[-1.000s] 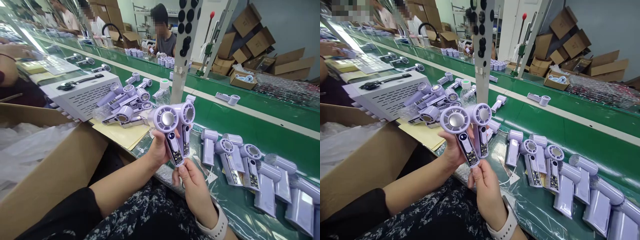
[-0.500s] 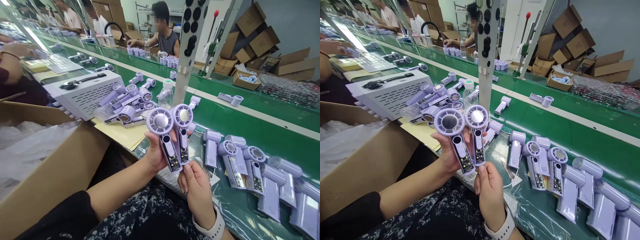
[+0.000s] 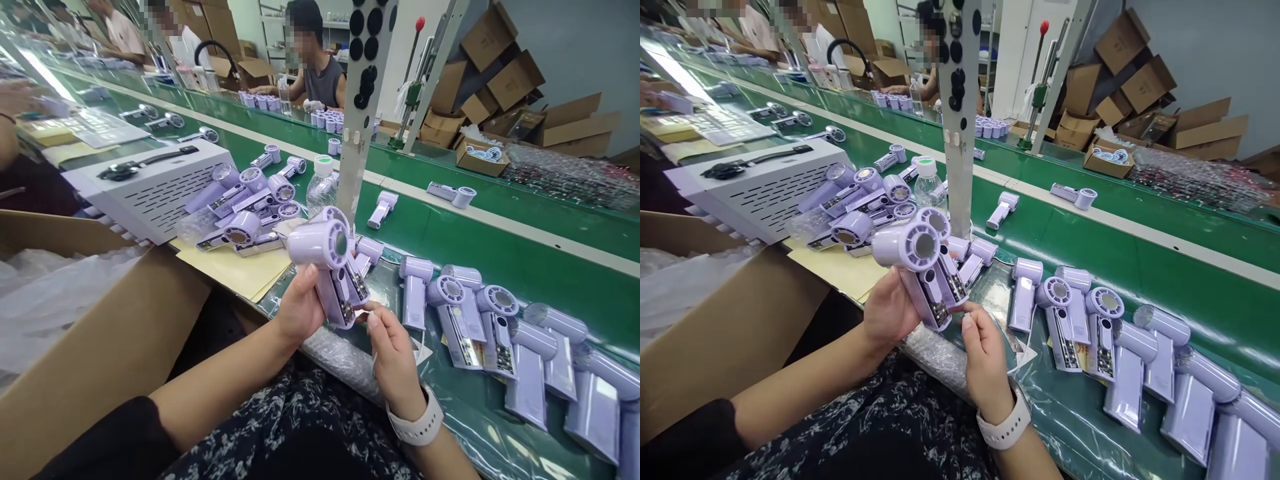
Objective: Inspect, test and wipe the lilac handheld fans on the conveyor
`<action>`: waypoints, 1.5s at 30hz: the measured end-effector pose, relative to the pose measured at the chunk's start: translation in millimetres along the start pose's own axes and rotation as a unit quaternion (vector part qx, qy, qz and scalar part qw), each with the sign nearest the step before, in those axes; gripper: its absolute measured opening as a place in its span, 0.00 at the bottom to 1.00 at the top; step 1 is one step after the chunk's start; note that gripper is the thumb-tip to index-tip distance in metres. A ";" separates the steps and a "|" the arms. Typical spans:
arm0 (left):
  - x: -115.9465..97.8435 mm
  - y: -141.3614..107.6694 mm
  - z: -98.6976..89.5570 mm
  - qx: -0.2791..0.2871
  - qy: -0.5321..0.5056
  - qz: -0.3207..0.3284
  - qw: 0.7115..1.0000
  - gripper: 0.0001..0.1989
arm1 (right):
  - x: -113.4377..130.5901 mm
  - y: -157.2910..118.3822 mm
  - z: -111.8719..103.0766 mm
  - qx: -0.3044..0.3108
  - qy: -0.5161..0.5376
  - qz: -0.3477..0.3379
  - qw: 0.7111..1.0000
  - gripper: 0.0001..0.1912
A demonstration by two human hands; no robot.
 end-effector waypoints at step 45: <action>8.0 -18.3 1.2 0.149 0.084 -0.186 0.968 0.22 | 28.0 -8.8 -29.6 0.086 0.278 0.059 0.955 0.16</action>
Point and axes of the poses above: each hand's wrist, its own y-axis towards the middle knuckle, its own z-axis out of the palm, x = y × z, the point moved 4 cm from there along y, towards the middle knuckle, and after that the axes turned 10 degrees about -y, right-handed, at the moved point
